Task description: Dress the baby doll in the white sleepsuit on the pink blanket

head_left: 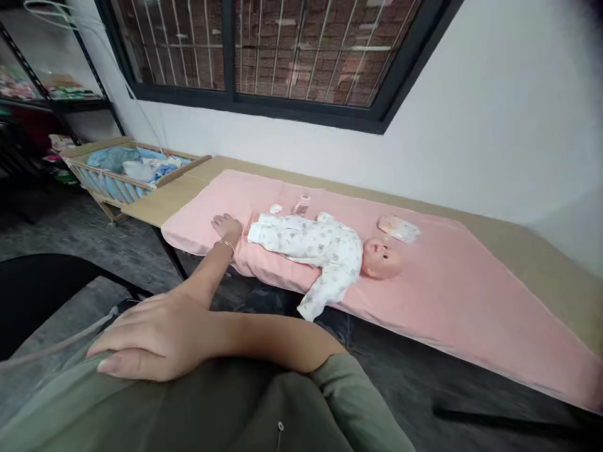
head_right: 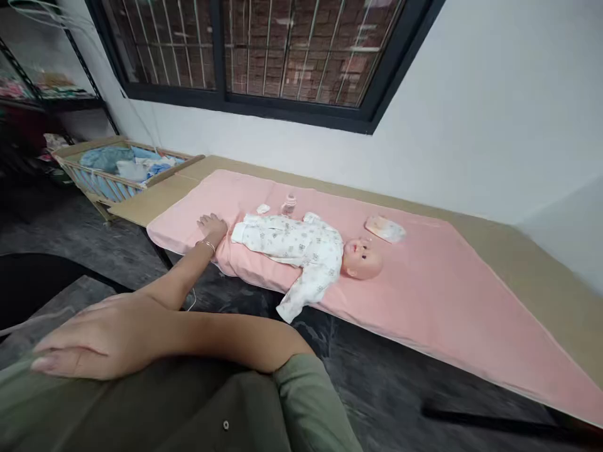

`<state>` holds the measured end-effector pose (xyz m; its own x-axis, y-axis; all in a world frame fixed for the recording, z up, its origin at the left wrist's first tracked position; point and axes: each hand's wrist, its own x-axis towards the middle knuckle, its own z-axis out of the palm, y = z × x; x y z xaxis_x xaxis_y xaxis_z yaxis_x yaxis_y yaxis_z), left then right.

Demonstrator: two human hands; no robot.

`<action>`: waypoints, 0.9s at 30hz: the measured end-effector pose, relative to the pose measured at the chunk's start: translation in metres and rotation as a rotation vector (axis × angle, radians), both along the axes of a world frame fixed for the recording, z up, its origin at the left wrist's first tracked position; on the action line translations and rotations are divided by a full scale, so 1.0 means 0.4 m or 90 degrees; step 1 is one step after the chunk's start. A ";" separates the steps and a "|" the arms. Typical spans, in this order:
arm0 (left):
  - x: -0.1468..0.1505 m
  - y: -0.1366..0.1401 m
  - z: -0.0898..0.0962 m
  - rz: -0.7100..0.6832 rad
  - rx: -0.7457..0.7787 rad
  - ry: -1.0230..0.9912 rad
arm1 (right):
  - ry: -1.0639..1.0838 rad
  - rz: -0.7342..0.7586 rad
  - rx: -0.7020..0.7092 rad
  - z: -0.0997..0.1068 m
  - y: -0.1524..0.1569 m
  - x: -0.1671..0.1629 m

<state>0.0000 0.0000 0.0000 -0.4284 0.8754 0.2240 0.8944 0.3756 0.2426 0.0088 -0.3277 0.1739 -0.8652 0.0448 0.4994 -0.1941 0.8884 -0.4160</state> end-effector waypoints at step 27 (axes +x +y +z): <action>0.006 -0.009 0.013 0.005 0.008 0.005 | 0.148 -0.252 0.032 -0.222 0.131 0.027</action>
<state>0.0023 -0.0035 0.0051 -0.4342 0.8687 0.2385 0.8930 0.3802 0.2409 0.0195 -0.2752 0.0850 -0.6515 0.3197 0.6880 0.0806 0.9309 -0.3563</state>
